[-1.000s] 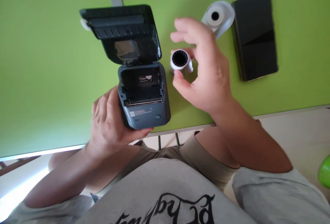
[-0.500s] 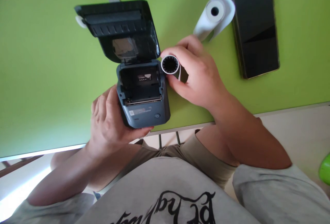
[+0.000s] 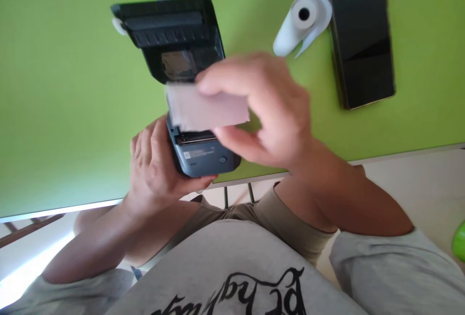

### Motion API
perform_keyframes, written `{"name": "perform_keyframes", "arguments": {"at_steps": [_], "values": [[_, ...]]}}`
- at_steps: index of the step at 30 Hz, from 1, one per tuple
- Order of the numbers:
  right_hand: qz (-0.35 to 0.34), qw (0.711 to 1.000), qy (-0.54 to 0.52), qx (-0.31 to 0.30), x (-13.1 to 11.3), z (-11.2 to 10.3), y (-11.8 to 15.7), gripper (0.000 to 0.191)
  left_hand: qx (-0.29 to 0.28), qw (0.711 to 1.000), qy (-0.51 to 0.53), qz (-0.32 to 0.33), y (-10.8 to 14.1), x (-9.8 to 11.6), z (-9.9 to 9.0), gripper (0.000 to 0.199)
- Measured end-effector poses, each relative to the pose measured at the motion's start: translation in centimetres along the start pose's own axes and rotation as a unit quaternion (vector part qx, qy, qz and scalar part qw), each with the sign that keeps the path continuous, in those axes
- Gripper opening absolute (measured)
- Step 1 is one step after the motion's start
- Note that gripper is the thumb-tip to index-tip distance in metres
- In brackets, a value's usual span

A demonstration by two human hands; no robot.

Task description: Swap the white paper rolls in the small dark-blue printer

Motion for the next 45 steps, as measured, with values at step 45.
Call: {"name": "perform_keyframes", "arguments": {"at_steps": [45], "values": [[-0.002, 0.995, -0.028, 0.092, 1.8, 1.9, -0.1, 0.023, -0.041, 0.997, 0.032, 0.053, 0.4, -0.3, -0.5, 0.057]]}}
Point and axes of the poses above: each hand's wrist, its own y-axis away from the middle knuckle, its own z-axis out of the palm, x = y × z, the point moved 1 cm from there along -y, towards the middle knuckle, and after that the axes turned 4 degrees about z, right-handed, at the moved point
